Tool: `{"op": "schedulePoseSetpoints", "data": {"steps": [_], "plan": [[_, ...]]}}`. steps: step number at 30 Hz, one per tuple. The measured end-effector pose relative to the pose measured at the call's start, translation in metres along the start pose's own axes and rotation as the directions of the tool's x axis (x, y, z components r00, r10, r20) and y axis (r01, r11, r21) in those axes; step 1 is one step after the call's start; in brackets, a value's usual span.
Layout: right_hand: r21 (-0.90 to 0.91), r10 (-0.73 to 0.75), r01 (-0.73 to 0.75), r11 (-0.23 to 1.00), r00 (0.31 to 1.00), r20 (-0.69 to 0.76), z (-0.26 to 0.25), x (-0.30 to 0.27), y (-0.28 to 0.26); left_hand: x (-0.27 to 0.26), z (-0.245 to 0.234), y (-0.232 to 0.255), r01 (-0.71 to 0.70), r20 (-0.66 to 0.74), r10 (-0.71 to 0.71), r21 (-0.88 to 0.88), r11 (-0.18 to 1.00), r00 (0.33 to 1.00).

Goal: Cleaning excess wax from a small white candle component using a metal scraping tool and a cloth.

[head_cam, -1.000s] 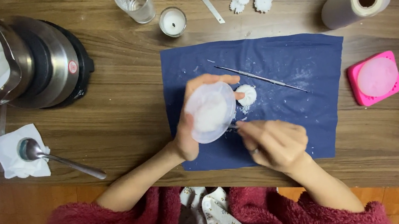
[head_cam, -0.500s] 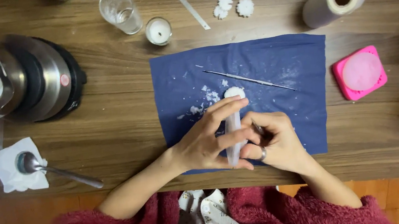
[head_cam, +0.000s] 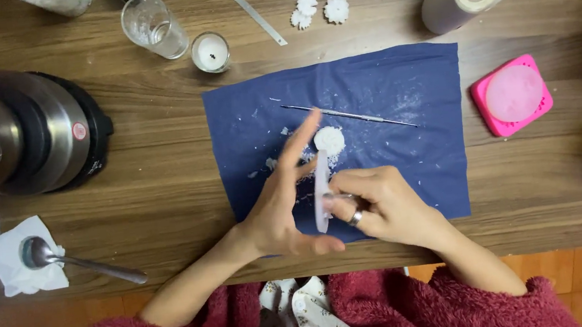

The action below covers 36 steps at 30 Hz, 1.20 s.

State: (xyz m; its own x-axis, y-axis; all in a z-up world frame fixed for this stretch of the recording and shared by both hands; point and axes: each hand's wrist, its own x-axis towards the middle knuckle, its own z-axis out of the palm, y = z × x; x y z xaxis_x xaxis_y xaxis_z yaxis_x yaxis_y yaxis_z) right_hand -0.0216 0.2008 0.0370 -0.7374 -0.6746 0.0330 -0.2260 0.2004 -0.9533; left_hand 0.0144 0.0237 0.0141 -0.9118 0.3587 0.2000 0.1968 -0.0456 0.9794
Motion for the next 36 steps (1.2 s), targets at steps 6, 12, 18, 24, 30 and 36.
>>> {"op": "schedulePoseSetpoints", "data": {"steps": [6,12,18,24,30,36], "plan": [[0.002,-0.059,0.059,0.998,0.998,0.001,0.008,-0.017,0.026,0.0,-0.003,-0.008,0.107,0.066,-0.097,-0.171,0.979,0.993],[0.062,-0.137,0.144,0.988,0.985,-0.108,0.01,-0.018,0.03,0.006,-0.002,0.012,0.139,0.101,-0.111,-0.34,0.93,0.989],[0.098,-0.171,0.184,0.978,0.977,-0.126,0.015,-0.021,0.033,0.001,-0.001,0.011,0.155,0.104,-0.121,-0.444,0.883,0.987],[0.159,-0.192,0.214,0.964,0.972,-0.138,0.016,-0.02,0.03,0.001,-0.002,0.012,0.154,0.126,-0.104,-0.504,0.85,0.987],[0.155,-0.202,0.218,0.963,0.972,-0.118,0.011,-0.016,0.026,0.0,-0.002,0.012,0.148,0.108,-0.108,-0.5,0.853,0.988],[0.146,-0.149,0.152,0.978,0.988,-0.035,-0.004,-0.004,0.011,0.004,-0.005,-0.007,0.093,0.098,-0.058,-0.396,0.914,0.993]]}}
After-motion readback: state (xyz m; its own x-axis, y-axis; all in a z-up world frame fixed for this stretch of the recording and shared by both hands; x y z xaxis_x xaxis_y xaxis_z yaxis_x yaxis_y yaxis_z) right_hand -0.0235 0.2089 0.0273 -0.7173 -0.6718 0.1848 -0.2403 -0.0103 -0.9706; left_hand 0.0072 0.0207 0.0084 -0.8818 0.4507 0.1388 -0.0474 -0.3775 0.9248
